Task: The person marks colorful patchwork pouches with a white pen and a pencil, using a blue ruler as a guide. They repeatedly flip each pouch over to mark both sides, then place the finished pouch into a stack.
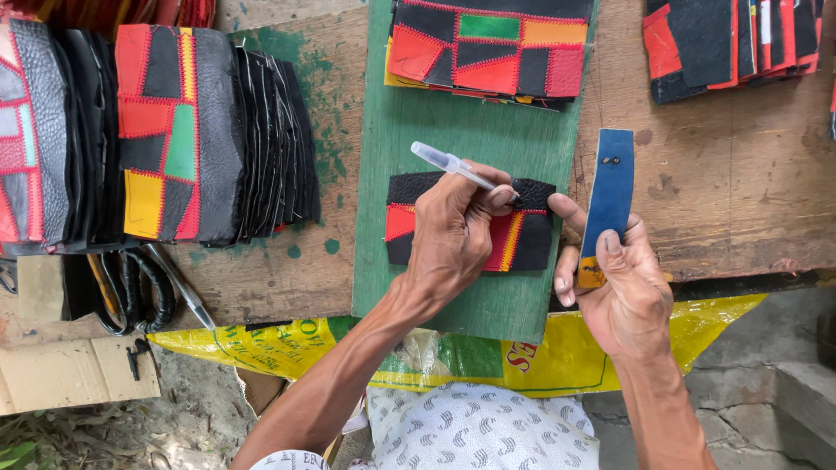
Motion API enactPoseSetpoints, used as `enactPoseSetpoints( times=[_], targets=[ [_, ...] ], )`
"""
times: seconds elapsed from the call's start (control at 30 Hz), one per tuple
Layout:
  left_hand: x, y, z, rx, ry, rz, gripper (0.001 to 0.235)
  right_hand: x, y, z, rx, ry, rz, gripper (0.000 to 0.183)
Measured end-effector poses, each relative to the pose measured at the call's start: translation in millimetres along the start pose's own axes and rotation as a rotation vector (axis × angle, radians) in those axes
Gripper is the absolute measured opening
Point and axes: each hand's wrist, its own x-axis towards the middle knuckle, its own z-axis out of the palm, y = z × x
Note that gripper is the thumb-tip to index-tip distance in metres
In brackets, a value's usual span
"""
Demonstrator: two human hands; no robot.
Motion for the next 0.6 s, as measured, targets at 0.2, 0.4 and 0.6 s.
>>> enactPoseSetpoints(
  times=[0.2,0.4,0.6],
  targets=[
    [2,1,0,0.063,-0.018,0.065,0.008,-7,-10,-14,0.161,0.139,-0.063,0.034],
    [2,3,0,0.076,-0.041,0.045,0.009,-23,-16,-42,0.156,0.211,-0.1,0.018],
    [3,4,-1,0.117,-0.025,0.089,0.01,-20,-5,-52,0.173,0.227,-0.075,0.023]
  ],
)
